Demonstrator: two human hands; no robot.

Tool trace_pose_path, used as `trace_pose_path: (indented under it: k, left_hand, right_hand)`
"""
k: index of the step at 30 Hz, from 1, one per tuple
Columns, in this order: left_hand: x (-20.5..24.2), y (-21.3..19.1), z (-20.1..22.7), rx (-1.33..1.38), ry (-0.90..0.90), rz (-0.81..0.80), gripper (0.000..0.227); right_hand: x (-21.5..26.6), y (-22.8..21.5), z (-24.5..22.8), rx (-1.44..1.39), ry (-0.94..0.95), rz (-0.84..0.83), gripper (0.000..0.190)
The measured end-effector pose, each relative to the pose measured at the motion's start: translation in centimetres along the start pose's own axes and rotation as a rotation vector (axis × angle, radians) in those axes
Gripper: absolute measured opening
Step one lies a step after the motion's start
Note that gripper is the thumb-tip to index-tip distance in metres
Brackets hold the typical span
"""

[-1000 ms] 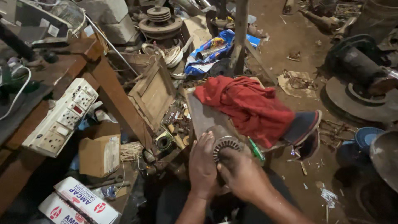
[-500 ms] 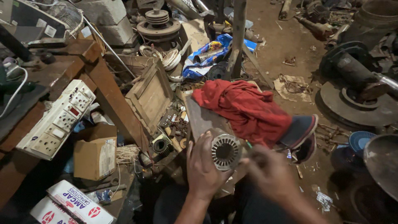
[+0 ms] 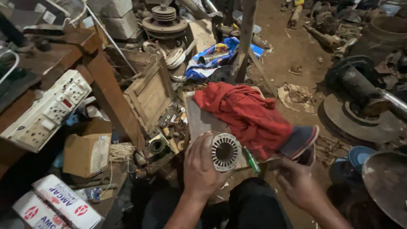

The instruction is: The person cleans a cylindrical metal part with a red cloth and uses a screwdriver to scrape its surface. The person repeatedly wipes and scrapes the part while holding it on a cluttered workbench.

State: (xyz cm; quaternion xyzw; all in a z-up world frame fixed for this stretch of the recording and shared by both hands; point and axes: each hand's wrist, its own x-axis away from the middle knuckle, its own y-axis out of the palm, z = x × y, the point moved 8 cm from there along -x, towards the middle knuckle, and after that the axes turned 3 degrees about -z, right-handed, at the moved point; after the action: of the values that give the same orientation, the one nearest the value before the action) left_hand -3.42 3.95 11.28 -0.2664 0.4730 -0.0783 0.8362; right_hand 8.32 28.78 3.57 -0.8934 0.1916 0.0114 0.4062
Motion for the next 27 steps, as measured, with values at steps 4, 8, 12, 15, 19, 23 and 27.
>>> trace_pose_path:
  k: [4,8,12,15,19,23,27]
  left_hand:
    - [-0.2,0.1,-0.3,0.013,0.02,-0.008,0.085]
    - [0.7,1.2,-0.5,0.043,0.057,-0.077,0.087]
    - [1.2,2.4,-0.1,-0.142,0.074,-0.096,0.055]
    - [0.9,2.7,0.2,-0.184,0.118,-0.086,0.048]
    - [0.8,2.4,0.1,-0.07,0.099,-0.111,0.059]
    - [-0.6,2.5,-0.3,0.111,0.061,-0.174,0.091]
    - [-1.2,2.0,-2.4,0.18,-0.104,-0.168,0.095]
  right_hand:
    - [0.5,0.0,-6.7,0.167,-0.2,0.0,0.046]
    - [-1.4,2.4,-13.5,0.615,-0.321,-0.293,0.055]
    - [-3.2,2.9,-15.7,0.861,-0.241,-0.514,0.028]
    - [-2.8,1.6,-17.0,0.885,-0.388,-0.485,0.016]
    - [-4.4,-2.9,-15.0,0.71,-0.345,-0.213,0.037]
    - [-8.3,-5.6,-8.2,0.715,0.016,-0.125,0.074]
    - [-10.1,-3.9,-4.1,0.663,0.154,-0.081,0.094]
